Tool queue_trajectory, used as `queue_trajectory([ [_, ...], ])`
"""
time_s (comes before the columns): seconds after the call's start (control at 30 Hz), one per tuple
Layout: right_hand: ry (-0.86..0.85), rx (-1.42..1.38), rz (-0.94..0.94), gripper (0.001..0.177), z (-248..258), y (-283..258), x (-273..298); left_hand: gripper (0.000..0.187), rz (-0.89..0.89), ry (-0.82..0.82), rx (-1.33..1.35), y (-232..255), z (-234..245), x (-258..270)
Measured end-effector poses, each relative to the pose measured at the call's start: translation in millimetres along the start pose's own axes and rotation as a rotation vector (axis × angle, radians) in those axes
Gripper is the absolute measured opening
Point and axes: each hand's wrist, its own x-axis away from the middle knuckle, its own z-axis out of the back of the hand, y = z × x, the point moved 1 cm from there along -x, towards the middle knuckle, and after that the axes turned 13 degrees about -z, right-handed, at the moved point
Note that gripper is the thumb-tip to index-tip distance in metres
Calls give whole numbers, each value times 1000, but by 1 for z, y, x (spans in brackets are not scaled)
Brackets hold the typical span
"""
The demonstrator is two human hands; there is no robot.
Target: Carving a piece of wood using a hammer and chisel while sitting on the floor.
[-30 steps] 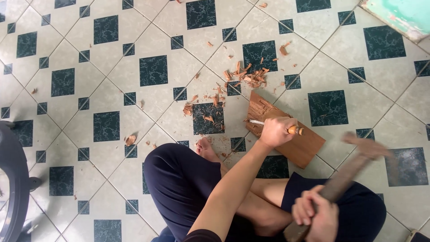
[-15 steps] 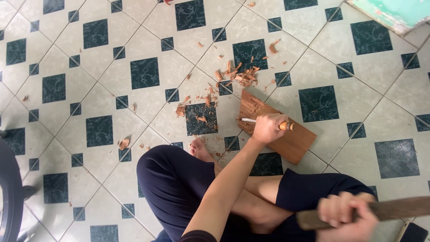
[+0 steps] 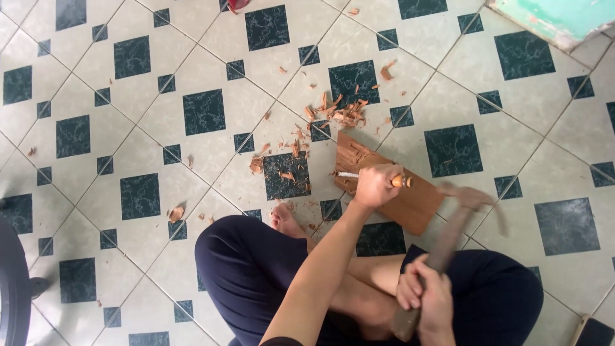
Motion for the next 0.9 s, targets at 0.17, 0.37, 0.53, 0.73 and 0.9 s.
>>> queue_trajectory([
  [0.17, 10, -22, 368, 15, -36, -41, 31, 19, -3, 6, -36, 2, 0, 3],
  [0.37, 77, 16, 50, 24, -42, 19, 3, 20, 5, -5, -47, -6, 1, 4],
  [0.53, 117, 57, -137, 11, -36, 19, -8, 21, 0, 13, -10, -5, 6, 5],
  [0.73, 266, 283, 124, 54, -30, -25, -110, 23, 64, -92, -189, -32, -16, 13],
  [0.9, 496, 385, 200, 30, -32, -29, -163, 23, 49, -122, -110, -28, -6, 8],
])
